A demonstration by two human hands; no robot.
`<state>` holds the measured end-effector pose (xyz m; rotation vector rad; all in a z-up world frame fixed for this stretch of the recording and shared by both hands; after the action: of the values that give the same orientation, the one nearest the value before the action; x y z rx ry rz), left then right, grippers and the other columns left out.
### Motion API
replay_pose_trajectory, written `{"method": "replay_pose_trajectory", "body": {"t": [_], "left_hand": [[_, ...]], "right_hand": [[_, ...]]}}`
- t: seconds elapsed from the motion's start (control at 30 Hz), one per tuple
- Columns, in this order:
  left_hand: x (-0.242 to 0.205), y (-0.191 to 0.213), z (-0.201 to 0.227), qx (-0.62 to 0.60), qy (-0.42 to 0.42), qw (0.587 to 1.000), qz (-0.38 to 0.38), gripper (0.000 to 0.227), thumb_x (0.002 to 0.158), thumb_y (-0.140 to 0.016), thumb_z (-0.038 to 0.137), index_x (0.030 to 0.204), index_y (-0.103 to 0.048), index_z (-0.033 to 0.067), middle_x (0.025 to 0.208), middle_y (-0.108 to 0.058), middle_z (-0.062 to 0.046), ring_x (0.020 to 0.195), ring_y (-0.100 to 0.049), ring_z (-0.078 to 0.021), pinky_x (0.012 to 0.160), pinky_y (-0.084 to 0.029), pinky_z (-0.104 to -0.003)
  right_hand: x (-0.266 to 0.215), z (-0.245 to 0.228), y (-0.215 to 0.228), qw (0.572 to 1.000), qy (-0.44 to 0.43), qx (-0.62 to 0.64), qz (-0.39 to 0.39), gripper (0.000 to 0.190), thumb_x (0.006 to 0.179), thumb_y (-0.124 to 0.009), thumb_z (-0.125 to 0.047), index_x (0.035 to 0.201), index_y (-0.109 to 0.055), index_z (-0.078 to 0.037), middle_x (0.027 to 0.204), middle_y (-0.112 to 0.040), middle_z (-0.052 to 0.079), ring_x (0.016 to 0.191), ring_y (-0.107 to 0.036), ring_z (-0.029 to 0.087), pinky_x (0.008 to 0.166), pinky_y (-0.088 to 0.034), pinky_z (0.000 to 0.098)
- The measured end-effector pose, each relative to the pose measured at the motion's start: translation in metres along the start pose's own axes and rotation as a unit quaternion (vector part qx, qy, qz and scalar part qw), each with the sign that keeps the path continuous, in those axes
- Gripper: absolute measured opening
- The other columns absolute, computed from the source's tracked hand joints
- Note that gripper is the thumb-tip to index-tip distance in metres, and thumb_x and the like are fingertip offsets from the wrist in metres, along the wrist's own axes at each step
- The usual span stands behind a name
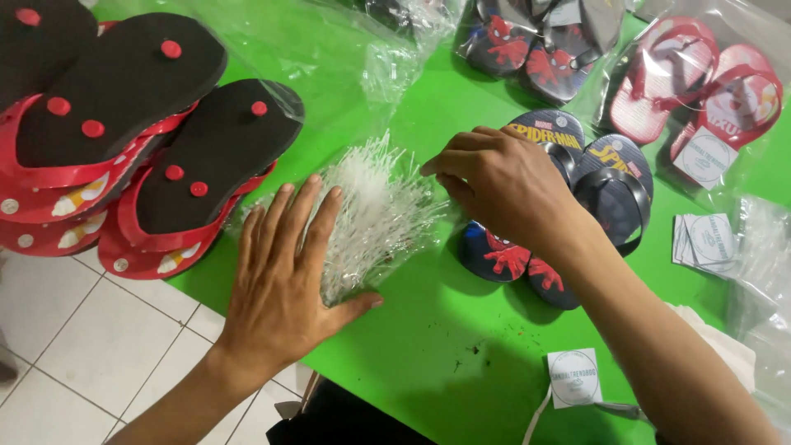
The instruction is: The person uses scissors to trim the edges of a black Spider-Man flip-flop sole. They then wipe the flip-flop with a white cloth and proceed to cut a white zip tie, preparing to secure the pair of flip-flops together.
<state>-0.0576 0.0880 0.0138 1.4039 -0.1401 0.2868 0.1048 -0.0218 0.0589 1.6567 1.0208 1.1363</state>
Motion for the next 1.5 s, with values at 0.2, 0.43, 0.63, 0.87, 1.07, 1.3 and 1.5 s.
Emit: {"method": "replay_pose_trajectory", "body": {"t": [0.2, 0.43, 0.63, 0.87, 1.07, 1.3, 1.5], "left_hand": [[-0.003, -0.004, -0.017, -0.048, 0.002, 0.999, 0.020, 0.116, 0.078, -0.061, 0.086, 0.162, -0.031, 0.0118, 0.168, -0.031, -0.015, 0.155, -0.030, -0.0347, 0.125, -0.023, -0.055], [0.000, -0.002, -0.018, -0.053, 0.003, 0.998, 0.024, 0.111, 0.081, -0.056, 0.085, 0.161, -0.032, 0.0125, 0.167, -0.033, -0.014, 0.154, -0.032, -0.0349, 0.123, -0.025, -0.055], [0.001, 0.000, -0.016, -0.046, -0.001, 0.998, 0.034, 0.108, 0.082, -0.056, 0.084, 0.160, -0.036, 0.0126, 0.165, -0.037, -0.015, 0.151, -0.036, -0.0364, 0.122, -0.027, -0.056], [0.000, -0.001, -0.017, -0.045, 0.001, 0.998, 0.036, 0.109, 0.081, -0.057, 0.084, 0.160, -0.035, 0.0126, 0.165, -0.038, -0.015, 0.151, -0.037, -0.0362, 0.123, -0.026, -0.056], [0.001, 0.001, -0.015, -0.030, 0.002, 0.999, 0.041, 0.107, 0.083, -0.052, 0.084, 0.159, -0.038, 0.0112, 0.164, -0.041, -0.015, 0.149, -0.039, -0.0351, 0.123, -0.027, -0.054], [0.002, 0.001, -0.013, -0.007, 0.001, 0.999, 0.051, 0.106, 0.085, -0.045, 0.084, 0.159, -0.039, 0.0089, 0.163, -0.043, -0.015, 0.148, -0.041, -0.0343, 0.123, -0.028, -0.053], [0.004, 0.008, -0.013, -0.030, -0.002, 0.997, 0.072, 0.094, 0.087, -0.064, 0.065, 0.154, -0.045, 0.0030, 0.160, -0.045, -0.020, 0.145, -0.045, -0.0372, 0.121, -0.033, -0.056]], "right_hand": [[0.034, -0.003, -0.040, 0.986, -0.027, 0.123, -0.106, 0.027, 0.093, -0.074, -0.016, 0.118, -0.075, -0.007, 0.091, -0.071, 0.007, 0.071, -0.072, 0.022, 0.062, -0.056, 0.0415], [0.036, -0.002, -0.043, 0.976, -0.052, 0.182, -0.110, 0.011, 0.087, -0.081, -0.016, 0.094, -0.076, -0.010, 0.094, -0.071, 0.005, 0.076, -0.071, 0.021, 0.066, -0.052, 0.0379], [0.032, -0.003, -0.025, 0.984, -0.037, 0.165, -0.058, 0.010, 0.095, -0.068, -0.004, 0.100, -0.077, -0.004, 0.098, -0.074, 0.011, 0.073, -0.073, 0.020, 0.064, -0.058, 0.0348], [0.028, 0.010, -0.016, 0.983, -0.077, 0.163, -0.036, 0.007, 0.095, -0.072, -0.010, 0.096, -0.079, -0.009, 0.097, -0.075, 0.007, 0.076, -0.073, 0.018, 0.067, -0.057, 0.0349], [0.011, 0.039, 0.025, 0.992, -0.088, 0.089, 0.014, 0.007, 0.097, -0.069, -0.006, 0.095, -0.076, -0.006, 0.096, -0.073, 0.008, 0.072, -0.068, 0.017, 0.068, -0.057, 0.0336], [-0.041, 0.071, 0.090, 0.986, -0.134, 0.034, 0.093, 0.009, 0.102, -0.073, 0.007, 0.101, -0.075, -0.001, 0.095, -0.069, 0.011, 0.082, -0.062, 0.021, 0.076, -0.050, 0.0357], [-0.118, 0.080, 0.122, 0.952, -0.245, 0.080, 0.163, 0.009, 0.109, -0.075, 0.013, 0.106, -0.071, 0.005, 0.104, -0.067, 0.014, 0.095, -0.058, 0.021, 0.085, -0.045, 0.0308]]}}
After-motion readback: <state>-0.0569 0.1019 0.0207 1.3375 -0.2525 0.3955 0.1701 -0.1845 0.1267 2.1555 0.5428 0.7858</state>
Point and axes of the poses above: each hand's wrist, its own x-axis towards the middle knuckle, its own y-axis out of the back of the hand, z = x × y, the point moved 9 cm from there along x, towards the middle knuckle
